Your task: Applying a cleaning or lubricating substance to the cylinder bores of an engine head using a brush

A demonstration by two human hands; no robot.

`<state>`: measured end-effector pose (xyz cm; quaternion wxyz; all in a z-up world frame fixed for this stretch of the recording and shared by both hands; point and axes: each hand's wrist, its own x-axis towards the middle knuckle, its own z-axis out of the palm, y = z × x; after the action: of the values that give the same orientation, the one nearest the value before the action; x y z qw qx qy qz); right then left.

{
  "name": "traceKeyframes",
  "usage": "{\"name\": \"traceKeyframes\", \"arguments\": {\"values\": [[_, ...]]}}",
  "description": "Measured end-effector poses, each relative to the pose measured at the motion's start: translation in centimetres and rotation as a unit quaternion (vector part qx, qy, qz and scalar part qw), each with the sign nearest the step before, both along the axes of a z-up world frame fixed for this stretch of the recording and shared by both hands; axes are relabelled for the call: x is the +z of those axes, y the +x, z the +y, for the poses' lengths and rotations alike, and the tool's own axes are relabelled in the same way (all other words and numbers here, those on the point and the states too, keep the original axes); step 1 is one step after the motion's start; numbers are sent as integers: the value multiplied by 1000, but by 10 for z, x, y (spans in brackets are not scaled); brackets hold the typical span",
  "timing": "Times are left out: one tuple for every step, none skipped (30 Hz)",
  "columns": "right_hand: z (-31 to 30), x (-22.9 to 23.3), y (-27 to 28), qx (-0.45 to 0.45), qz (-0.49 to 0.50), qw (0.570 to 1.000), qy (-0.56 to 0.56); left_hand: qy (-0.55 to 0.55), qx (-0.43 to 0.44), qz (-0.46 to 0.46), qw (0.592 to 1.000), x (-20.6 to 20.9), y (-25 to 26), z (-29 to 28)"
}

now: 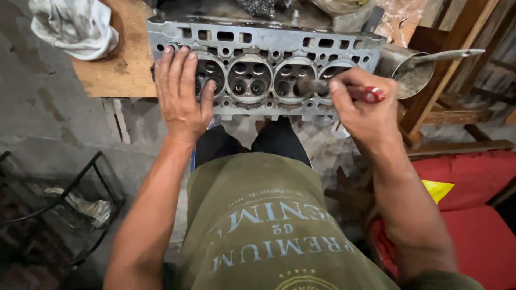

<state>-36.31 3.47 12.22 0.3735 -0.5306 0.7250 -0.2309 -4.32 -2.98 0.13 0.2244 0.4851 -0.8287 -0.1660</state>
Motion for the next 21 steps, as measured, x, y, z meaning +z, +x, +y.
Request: {"name": "traceKeyframes", "arguments": {"values": [[-2,-3,-2,0,-1,1000,2,2,0,-1,1000,-1,0,-1],[-2,-7,-3,61,13,998,-4,8,0,-4,1000,-2,1,0],[-2,-10,-4,121,25,992,-10,14,-1,-7,1000,-4,1,0],[-2,-6,-7,122,24,992,-9,15,0,-8,1000,-7,1,0],[-2,-1,-10,101,21,994,-23,8,2,-11,1000,-10,1,1],[-1,3,-12,79,17,996,-36,3,4,-15,1000,-12,2,2],[-2,3,-12,80,14,996,-34,5,5,-18,1000,-10,3,1],[-3,4,-12,78,19,994,-72,8,2,-17,1000,-8,2,0],[-3,4,-12,76,23,991,-110,11,-2,-17,1000,-5,2,0],[-8,5,-3,76,23,991,-110,11,-2,-17,1000,-3,1,-1],[-12,6,5,61,-16,997,-44,10,-4,-11,1000,-1,1,-2],[-16,6,14,46,-56,997,21,8,-6,-5,1000,1,0,-3],[-18,-5,18,46,-56,997,21,8,-6,-5,1000,2,0,-3],[-18,-15,23,113,6,992,48,8,-5,-4,1000,2,0,-3],[-19,-26,28,179,67,979,74,9,-5,-3,1000,3,0,-3],[-23,-17,23,181,67,979,73,8,-3,-3,1000,-1,-1,-1],[-28,-8,20,199,107,970,90,9,2,-8,1000,-6,-1,0],[-32,1,19,220,144,959,105,10,9,-16,1000,-9,3,3],[-27,5,10,223,142,959,103,9,12,-18,1000,-9,4,1],[-21,10,0,212,123,969,11,8,11,-14,1000,-10,4,1],[-15,16,-11,200,103,971,-80,7,9,-9,1000,-10,4,1]]}}
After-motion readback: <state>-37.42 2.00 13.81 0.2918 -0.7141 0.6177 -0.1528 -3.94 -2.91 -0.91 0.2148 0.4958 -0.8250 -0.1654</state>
